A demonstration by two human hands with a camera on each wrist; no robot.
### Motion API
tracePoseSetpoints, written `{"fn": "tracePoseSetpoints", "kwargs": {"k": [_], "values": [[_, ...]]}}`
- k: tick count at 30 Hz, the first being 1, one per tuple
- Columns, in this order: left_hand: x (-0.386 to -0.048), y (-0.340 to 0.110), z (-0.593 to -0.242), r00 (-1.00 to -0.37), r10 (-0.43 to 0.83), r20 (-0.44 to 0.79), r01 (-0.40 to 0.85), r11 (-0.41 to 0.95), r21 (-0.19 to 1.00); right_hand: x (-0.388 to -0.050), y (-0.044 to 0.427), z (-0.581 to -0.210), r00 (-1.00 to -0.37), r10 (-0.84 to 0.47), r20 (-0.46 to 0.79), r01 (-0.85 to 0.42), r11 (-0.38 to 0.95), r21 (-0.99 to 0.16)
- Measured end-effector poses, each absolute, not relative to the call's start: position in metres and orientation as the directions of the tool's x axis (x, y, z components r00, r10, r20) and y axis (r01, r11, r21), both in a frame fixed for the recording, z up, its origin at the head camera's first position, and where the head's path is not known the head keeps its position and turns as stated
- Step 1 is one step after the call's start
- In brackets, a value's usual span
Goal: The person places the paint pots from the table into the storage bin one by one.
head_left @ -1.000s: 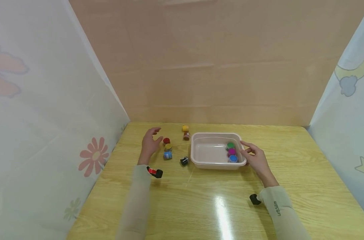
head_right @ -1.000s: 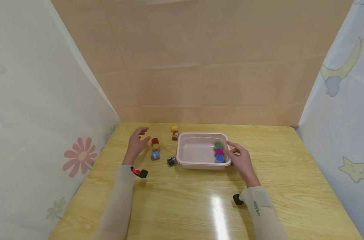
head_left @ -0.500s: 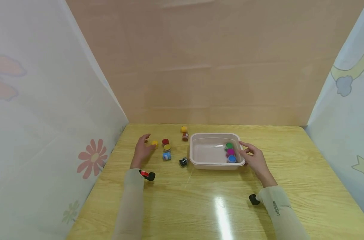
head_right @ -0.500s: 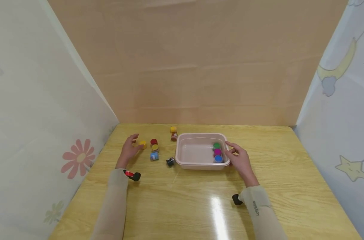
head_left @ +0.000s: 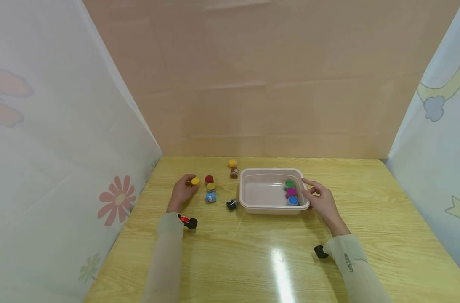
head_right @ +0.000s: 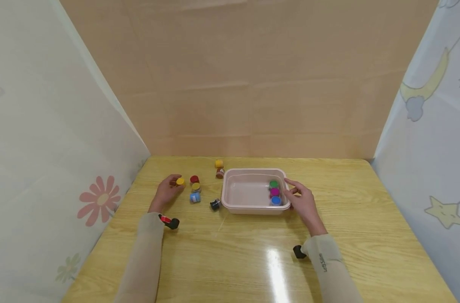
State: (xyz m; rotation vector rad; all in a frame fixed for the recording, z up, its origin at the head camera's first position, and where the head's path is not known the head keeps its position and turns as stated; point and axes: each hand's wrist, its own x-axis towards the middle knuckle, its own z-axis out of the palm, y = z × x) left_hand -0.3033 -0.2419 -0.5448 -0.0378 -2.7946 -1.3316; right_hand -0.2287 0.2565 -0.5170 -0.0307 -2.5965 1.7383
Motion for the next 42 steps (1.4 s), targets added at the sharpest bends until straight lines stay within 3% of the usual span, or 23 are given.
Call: {"fn": "tracePoseSetpoints", "kwargs": {"k": [13,22,42], "values": [[-0.305,-0.238,-0.548,-0.997,-0.013,0.081,0.054,0.637,0.769,-0.216,0.246,-0.488,-0.999,0.019,-0.029,0.034,0.376,-0.926],[-0.305,-0.237,-0.55,-0.994,-0.017,0.11,0.074,0.636,0.768,-0.226,0.255,-0.515,-0.999,0.03,0.015,-0.002,0.386,-0.922],[-0.303,-0.235,-0.549,-0.994,-0.026,0.105,0.066,0.622,0.78,-0.227,0.256,-0.518,-0.999,0.033,0.024,-0.009,0.39,-0.921]]}}
